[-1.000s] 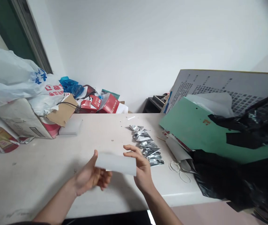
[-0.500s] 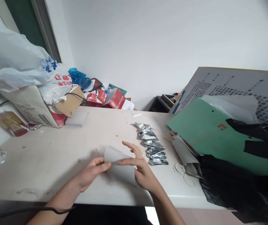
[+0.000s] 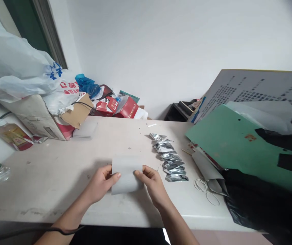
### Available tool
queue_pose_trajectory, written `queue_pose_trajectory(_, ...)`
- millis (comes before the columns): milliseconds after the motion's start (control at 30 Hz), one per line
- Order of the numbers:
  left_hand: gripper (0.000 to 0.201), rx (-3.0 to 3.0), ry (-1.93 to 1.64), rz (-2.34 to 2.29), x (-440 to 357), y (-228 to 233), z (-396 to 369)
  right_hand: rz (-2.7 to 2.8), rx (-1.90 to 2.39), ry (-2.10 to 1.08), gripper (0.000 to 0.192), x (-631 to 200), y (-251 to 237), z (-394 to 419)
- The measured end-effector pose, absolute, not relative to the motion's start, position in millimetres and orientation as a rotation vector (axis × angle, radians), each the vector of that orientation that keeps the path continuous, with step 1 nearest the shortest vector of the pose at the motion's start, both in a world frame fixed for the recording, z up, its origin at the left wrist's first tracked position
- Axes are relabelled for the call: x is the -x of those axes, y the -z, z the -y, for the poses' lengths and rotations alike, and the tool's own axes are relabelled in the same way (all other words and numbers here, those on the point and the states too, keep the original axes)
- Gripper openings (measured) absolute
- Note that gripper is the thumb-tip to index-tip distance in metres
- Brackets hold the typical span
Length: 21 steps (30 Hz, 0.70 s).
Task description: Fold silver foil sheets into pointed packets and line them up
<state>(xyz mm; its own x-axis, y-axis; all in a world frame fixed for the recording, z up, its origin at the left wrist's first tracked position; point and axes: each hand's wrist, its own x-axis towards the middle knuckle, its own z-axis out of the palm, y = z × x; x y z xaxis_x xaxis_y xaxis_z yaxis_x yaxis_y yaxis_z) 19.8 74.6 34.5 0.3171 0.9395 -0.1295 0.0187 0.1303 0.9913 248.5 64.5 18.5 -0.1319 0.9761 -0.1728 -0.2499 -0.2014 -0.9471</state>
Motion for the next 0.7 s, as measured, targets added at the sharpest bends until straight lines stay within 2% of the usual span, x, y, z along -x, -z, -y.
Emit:
queue_pose_trajectory(133, 0.047, -1.12, -0.913, -0.992, -22.6, -33.0, -78.1, 0.964, 1.048, -1.547, 0.041, -248.6, -14.0, -75.4)
queue_pose_trajectory(233, 0.039, -0.905, -0.998, -0.963, -22.3, -30.7, -79.9, 0.973, 0.988, -1.592, 0.03, -252.4, -7.4, -82.1)
queue_pose_trajectory(333, 0.03, -0.697, -1.072, -0.889, -19.0, -28.8, -80.5, 1.009, 0.855, -1.7, 0.039, -257.4, -6.4, -84.6)
queue_pose_trajectory(400, 0.034, -0.661, -1.1, -0.829, -16.9, -29.4, -79.3, 1.084, 0.83, -1.713, 0.048, -259.0, -10.0, -82.8)
queue_pose_trajectory(500, 0.041, -0.757, -1.093, -0.866, -17.3, -30.8, -75.9, 1.207, 0.845, -1.679, 0.05, -257.2, -16.8, -77.8)
queue_pose_trajectory(633, 0.051, -0.924, -1.059, -1.073, -22.6, -24.3, -73.9, 1.298, 0.993, -1.449, 0.031, -252.2, -15.6, -75.4)
queue_pose_trajectory(700, 0.051, -0.97, -1.09, -1.147, -24.7, -19.5, -74.5, 1.309, 1.084, -1.317, 0.042, -251.2, -11.3, -76.9)
